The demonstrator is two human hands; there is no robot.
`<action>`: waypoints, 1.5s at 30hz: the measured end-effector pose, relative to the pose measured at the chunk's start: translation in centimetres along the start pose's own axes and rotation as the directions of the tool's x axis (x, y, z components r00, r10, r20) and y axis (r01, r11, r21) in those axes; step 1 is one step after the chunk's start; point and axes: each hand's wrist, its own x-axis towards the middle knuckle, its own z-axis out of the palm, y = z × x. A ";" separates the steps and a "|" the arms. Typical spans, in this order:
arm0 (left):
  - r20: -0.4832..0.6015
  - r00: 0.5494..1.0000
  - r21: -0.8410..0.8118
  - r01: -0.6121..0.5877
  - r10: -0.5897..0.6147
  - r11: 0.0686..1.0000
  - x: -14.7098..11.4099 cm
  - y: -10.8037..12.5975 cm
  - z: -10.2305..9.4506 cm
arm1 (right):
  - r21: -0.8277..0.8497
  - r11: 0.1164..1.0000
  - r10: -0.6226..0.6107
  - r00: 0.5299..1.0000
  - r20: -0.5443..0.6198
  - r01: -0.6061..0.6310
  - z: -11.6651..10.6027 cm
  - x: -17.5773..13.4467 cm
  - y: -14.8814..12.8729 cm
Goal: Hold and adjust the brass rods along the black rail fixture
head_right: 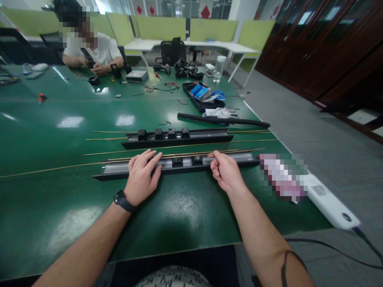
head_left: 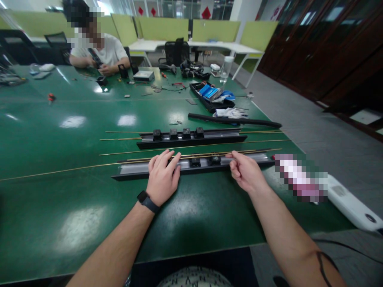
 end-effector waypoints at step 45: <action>0.014 1.000 -0.011 0.002 -0.002 1.000 0.0 -0.1 0.1 | 0.018 1.000 0.024 1.000 0.006 -0.024 0.1 -0.3 -0.2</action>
